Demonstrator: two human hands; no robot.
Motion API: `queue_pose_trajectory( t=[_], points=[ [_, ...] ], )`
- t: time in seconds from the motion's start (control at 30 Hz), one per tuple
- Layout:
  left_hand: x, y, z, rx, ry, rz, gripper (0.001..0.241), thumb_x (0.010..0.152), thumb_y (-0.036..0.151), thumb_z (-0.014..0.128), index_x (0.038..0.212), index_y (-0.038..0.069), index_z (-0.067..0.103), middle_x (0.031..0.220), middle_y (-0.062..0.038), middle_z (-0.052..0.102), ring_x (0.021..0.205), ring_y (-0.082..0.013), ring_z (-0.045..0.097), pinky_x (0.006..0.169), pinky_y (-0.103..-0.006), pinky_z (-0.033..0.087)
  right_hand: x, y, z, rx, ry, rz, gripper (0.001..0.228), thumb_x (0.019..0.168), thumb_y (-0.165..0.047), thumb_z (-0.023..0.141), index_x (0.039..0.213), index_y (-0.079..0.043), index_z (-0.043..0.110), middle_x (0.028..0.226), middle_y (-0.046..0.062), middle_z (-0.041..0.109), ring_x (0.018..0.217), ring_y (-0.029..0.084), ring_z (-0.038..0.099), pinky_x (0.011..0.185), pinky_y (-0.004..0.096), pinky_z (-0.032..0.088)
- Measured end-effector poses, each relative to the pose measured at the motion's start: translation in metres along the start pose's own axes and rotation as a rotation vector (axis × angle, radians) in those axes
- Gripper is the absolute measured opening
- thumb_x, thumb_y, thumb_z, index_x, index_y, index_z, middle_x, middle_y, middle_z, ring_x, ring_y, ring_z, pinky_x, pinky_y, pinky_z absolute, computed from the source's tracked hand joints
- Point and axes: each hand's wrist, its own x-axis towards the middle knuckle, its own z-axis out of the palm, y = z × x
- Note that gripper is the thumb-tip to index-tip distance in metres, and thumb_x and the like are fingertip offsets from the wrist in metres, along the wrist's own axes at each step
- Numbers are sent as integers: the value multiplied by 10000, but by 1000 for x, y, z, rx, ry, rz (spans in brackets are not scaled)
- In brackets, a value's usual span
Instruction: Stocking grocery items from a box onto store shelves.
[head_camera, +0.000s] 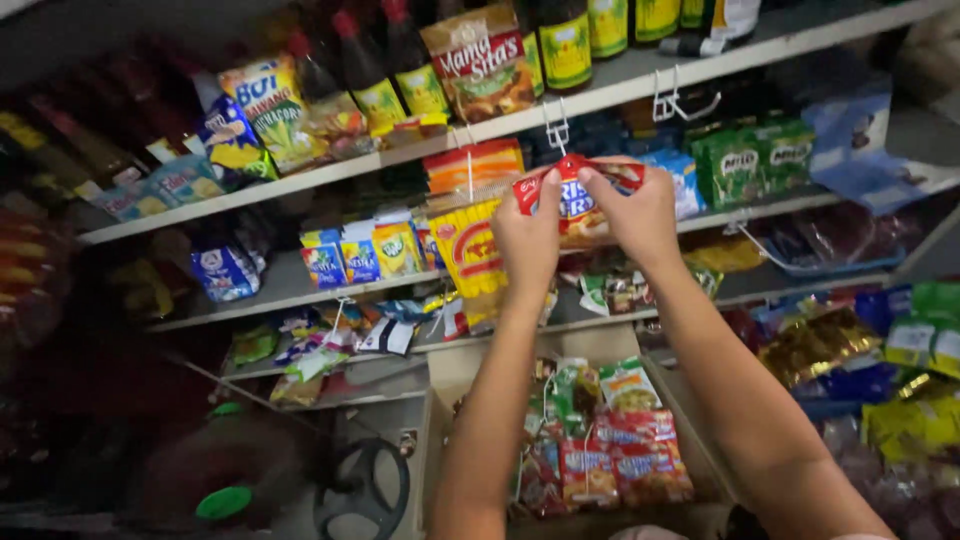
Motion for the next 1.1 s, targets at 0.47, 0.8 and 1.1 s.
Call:
queue_pose_trajectory(
  t=[0.47,0.8,1.1],
  points=[
    [-8,-49,-4,-127,-122,-367,243,1014,246,661,1064,11,699,896,-28,719,804,-87,648,724,-278,548,0,30,-15,160,-191,267,251,958,-223,753,1079,-3,734,926,-4,727,794,65,648,702,263,542],
    [-10,-49,-1,-345,-155,-350,131,1035,87,622,1135,20,676,1164,-85,752,993,-116,694,887,-275,575,3,40,-21,251,-302,293,286,969,-187,711,1201,-20,728,1038,-1,746,897,55,668,804,244,556],
    [10,-68,50,-39,-100,-202,257,971,143,710,1192,14,728,1137,-113,779,1013,-141,730,919,-298,573,36,64,-14,108,-82,346,251,990,-168,668,1191,-23,710,922,9,714,741,89,622,618,302,525]
  ],
)
